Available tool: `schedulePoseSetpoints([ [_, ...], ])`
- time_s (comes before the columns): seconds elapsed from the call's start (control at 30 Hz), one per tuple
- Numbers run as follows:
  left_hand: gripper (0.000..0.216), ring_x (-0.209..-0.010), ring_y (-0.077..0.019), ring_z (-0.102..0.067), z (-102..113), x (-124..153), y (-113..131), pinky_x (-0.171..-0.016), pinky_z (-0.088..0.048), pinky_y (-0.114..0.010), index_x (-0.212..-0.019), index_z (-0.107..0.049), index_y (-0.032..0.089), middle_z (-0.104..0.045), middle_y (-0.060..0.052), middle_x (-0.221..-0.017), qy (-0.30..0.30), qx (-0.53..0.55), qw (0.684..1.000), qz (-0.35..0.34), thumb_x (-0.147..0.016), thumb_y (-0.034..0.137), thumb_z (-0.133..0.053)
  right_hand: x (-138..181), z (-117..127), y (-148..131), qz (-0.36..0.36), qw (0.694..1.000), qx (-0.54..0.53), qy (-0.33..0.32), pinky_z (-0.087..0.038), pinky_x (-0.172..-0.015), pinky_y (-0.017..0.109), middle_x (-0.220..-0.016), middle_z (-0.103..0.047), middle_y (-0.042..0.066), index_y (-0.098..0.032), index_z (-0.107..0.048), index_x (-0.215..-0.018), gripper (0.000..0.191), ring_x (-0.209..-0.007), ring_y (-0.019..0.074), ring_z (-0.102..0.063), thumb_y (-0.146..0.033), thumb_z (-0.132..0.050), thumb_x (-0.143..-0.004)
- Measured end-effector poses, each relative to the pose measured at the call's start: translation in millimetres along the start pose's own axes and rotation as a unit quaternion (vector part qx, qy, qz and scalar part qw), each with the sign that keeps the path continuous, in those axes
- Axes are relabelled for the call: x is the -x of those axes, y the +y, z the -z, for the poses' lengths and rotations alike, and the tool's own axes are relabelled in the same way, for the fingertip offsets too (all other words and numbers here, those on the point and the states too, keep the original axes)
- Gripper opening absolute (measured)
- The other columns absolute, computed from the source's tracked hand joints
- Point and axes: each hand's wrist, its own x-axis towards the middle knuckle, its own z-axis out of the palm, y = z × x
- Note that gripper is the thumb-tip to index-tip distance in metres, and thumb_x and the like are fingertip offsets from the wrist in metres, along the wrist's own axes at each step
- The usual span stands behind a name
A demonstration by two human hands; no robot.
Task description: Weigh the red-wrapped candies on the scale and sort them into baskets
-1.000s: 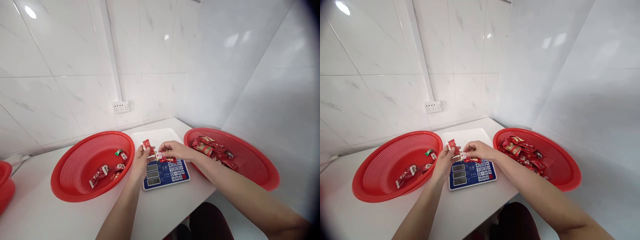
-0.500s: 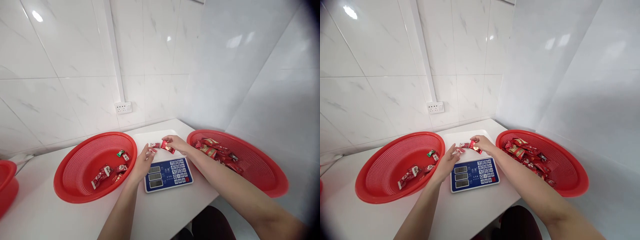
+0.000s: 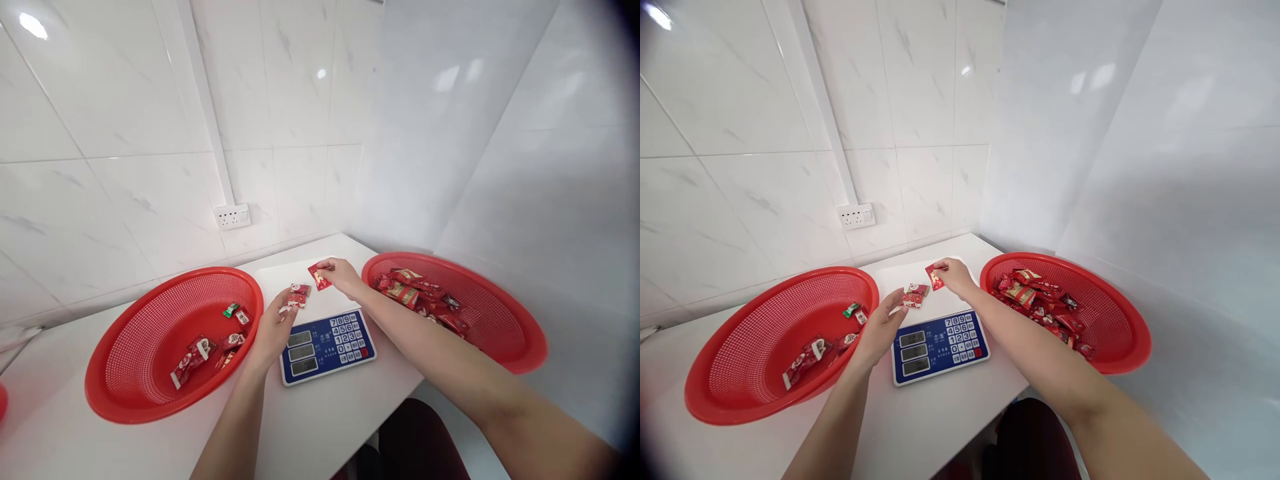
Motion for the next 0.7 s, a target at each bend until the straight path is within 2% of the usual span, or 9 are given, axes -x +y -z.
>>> schedulePoseSetpoints([
  [0.13, 0.04, -0.122, -0.0219, -0.049, 1.5, 0.0, 2.6, -0.098, -0.041, -0.035, -0.121, -0.055, 0.02, -0.056, -0.01, -0.129, 0.012, -0.011, 1.0, -0.007, -0.082, 0.028, -0.057, 9.4, 16.9, 4.4, 0.006, 0.998, 0.052, -0.029, -0.046, -0.083, 0.033, -0.103, -0.068, 0.007, -0.019, -0.069, -0.094, 0.025, -0.087, 0.0199, -0.063, -0.03, -0.067, -0.071],
  [0.27, 0.041, -0.123, -0.0226, -0.048, 6.1, -0.9, 5.8, -0.101, -0.039, -0.038, -0.12, -0.054, 0.019, -0.054, -0.012, -0.131, 0.028, -0.025, 0.999, -0.003, -0.081, 0.029, -0.057, 18.0, 66.3, 16.0, 0.005, 0.99, 0.144, 0.002, -0.04, -0.091, 0.034, -0.116, -0.062, 0.008, -0.022, -0.066, -0.103, 0.028, -0.099, 0.0215, -0.058, -0.028, -0.062, -0.077],
  [0.37, 0.043, -0.123, -0.0237, -0.047, 11.1, -1.6, 8.1, -0.103, -0.037, -0.04, -0.122, -0.052, 0.016, -0.051, -0.014, -0.133, 0.028, -0.031, 0.999, 0.001, -0.081, 0.03, -0.056, 27.9, 119.4, 39.3, -0.041, 0.976, 0.214, 0.009, -0.042, -0.086, 0.03, -0.104, -0.067, 0.006, -0.02, -0.066, -0.098, 0.02, -0.095, 0.0199, -0.06, -0.023, -0.056, -0.08],
  [0.5, 0.044, -0.124, -0.0238, -0.046, 16.7, -2.2, 11.0, -0.103, -0.036, -0.042, -0.122, -0.051, 0.02, -0.051, -0.012, -0.134, 0.029, -0.059, 0.998, 0.008, -0.082, 0.036, -0.054, 53.1, 178.8, 80.4, -0.148, 0.958, 0.244, -0.009, -0.044, -0.077, 0.032, -0.068, -0.066, 0.005, -0.017, -0.065, -0.064, 0.005, -0.079, 0.0228, -0.062, -0.013, -0.064, -0.068],
  [0.6, 0.044, -0.124, -0.0241, -0.046, 16.6, -1.8, 12.4, -0.103, -0.038, -0.042, -0.121, -0.051, 0.023, -0.051, -0.01, -0.134, 0.02, -0.073, 0.997, 0.013, -0.081, 0.041, -0.054, 71.7, 197.0, 108.4, -0.205, 0.951, 0.225, -0.047, -0.046, -0.071, 0.033, -0.05, -0.059, 0.002, -0.017, -0.06, -0.05, 0.017, -0.068, 0.0231, -0.062, -0.006, -0.074, -0.051],
  [0.7, 0.046, -0.123, -0.0247, -0.047, 12.7, -0.6, 13.5, -0.102, -0.039, -0.043, -0.12, -0.052, 0.023, -0.053, -0.009, -0.132, -0.002, -0.076, 0.997, 0.015, -0.08, 0.045, -0.054, 82.5, 196.0, 128.6, -0.2, 0.964, 0.17, -0.048, -0.048, -0.071, 0.034, -0.057, -0.063, 0.001, -0.018, -0.064, -0.059, 0.029, -0.069, 0.022, -0.062, -0.007, -0.08, -0.038],
])
